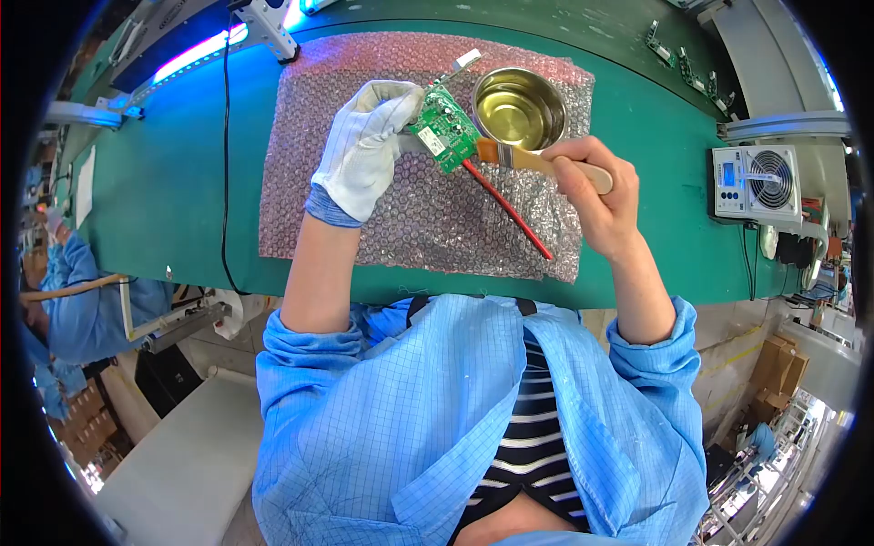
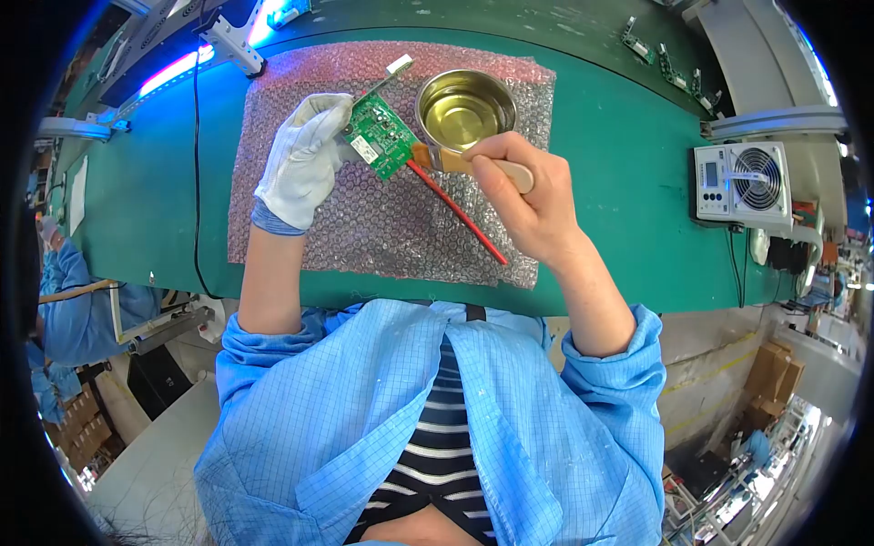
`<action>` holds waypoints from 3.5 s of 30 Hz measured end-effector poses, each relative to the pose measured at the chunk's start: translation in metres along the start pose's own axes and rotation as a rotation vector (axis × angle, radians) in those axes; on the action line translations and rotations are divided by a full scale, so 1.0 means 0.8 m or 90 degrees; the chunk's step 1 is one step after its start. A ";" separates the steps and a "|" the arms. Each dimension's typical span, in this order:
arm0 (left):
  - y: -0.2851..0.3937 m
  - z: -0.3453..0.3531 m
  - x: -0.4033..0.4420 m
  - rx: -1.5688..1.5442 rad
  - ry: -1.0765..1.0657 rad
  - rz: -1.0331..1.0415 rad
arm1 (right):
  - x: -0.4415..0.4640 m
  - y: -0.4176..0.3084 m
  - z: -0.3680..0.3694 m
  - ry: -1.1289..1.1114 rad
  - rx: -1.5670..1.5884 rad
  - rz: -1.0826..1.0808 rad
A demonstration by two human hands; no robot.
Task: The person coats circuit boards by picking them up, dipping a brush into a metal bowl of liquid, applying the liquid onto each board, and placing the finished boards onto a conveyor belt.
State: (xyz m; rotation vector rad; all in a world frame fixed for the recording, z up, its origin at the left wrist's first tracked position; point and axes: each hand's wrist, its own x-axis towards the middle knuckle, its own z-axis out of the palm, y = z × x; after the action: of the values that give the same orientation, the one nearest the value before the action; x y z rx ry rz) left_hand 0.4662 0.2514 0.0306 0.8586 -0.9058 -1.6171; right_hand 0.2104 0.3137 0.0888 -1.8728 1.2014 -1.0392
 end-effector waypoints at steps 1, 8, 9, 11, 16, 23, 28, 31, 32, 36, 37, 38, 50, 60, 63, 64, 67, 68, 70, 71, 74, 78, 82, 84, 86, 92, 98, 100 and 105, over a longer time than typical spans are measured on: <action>0.000 0.002 0.000 0.001 -0.001 0.002 | 0.002 -0.005 0.001 0.001 0.000 -0.002; 0.015 0.027 -0.005 0.031 -0.011 -0.012 | 0.027 -0.011 0.039 0.032 -0.039 -0.148; 0.016 0.027 -0.006 0.018 -0.009 -0.009 | 0.026 -0.009 0.042 0.003 -0.081 -0.183; 0.016 0.025 -0.008 0.022 -0.004 -0.005 | 0.020 -0.008 0.042 -0.003 -0.083 -0.184; 0.013 0.021 -0.008 0.014 -0.013 -0.014 | 0.009 -0.024 0.013 -0.065 -0.066 -0.048; 0.022 0.031 -0.008 0.062 -0.030 -0.004 | 0.025 -0.017 0.032 -0.023 -0.066 -0.120; 0.014 0.013 -0.008 0.087 -0.025 -0.002 | 0.007 -0.013 0.000 -0.118 -0.099 -0.034; 0.011 0.017 -0.005 0.028 -0.040 -0.015 | 0.010 -0.012 -0.011 -0.042 0.000 0.004; 0.011 0.020 -0.005 0.014 -0.048 -0.023 | 0.016 -0.009 -0.006 0.010 0.058 0.014; 0.015 0.020 -0.005 0.001 -0.060 -0.024 | 0.012 0.006 0.002 0.014 0.089 0.033; 0.014 0.016 -0.006 0.001 -0.056 -0.026 | 0.009 0.009 0.003 -0.015 0.064 0.033; 0.012 0.012 -0.005 0.008 -0.043 -0.019 | 0.006 0.016 0.000 -0.041 0.056 0.031; 0.008 0.022 -0.005 -0.060 0.016 0.023 | -0.006 0.013 0.022 0.072 0.049 0.024; 0.005 0.023 -0.004 -0.065 0.064 0.045 | -0.003 0.009 0.041 0.133 0.040 0.035; 0.006 0.023 -0.003 -0.052 0.082 0.056 | -0.004 0.004 0.042 0.139 0.062 0.053; 0.007 0.025 -0.003 -0.053 0.084 0.057 | -0.003 0.003 0.042 0.166 0.079 0.060; 0.012 0.028 0.000 -0.026 0.090 0.051 | 0.000 0.008 0.042 0.094 0.026 0.046; 0.012 0.026 0.002 -0.019 0.088 0.055 | 0.000 0.007 0.041 0.112 0.043 0.029; 0.012 0.027 0.004 -0.012 0.088 0.057 | 0.003 0.004 0.039 0.147 0.068 0.033; 0.014 0.030 0.004 -0.026 0.086 0.054 | 0.005 0.005 0.039 0.184 0.092 0.035; 0.004 0.026 0.015 0.092 0.063 0.153 | 0.008 0.021 0.036 0.116 0.031 0.047; 0.017 0.019 0.046 -0.110 0.118 0.079 | 0.006 0.063 0.015 0.326 0.116 0.140; 0.018 0.012 0.104 -0.112 0.248 0.060 | 0.002 0.162 -0.061 0.399 0.321 0.176; 0.021 -0.007 0.124 0.053 0.291 0.032 | -0.009 0.202 -0.092 0.431 0.422 0.206; 0.032 -0.019 0.134 0.121 0.316 0.042 | -0.031 0.264 -0.130 0.415 0.537 0.225; 0.033 -0.050 0.157 0.129 0.339 0.034 | -0.075 0.386 -0.180 0.359 0.748 0.190; 0.025 -0.061 0.172 0.073 0.354 0.012 | -0.074 0.379 -0.174 0.365 0.811 0.191; 0.024 -0.061 0.176 0.060 0.356 -0.003 | -0.075 0.372 -0.174 0.367 0.817 0.196; 0.022 -0.045 0.185 0.036 0.358 -0.013 | -0.071 0.354 -0.167 0.317 0.864 0.128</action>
State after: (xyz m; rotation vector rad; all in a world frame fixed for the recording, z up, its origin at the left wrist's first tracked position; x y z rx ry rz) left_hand 0.4766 0.0993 0.0167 1.2802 -0.5433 -1.2655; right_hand -0.0334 0.2518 -0.1062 -0.4443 0.5474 -1.6397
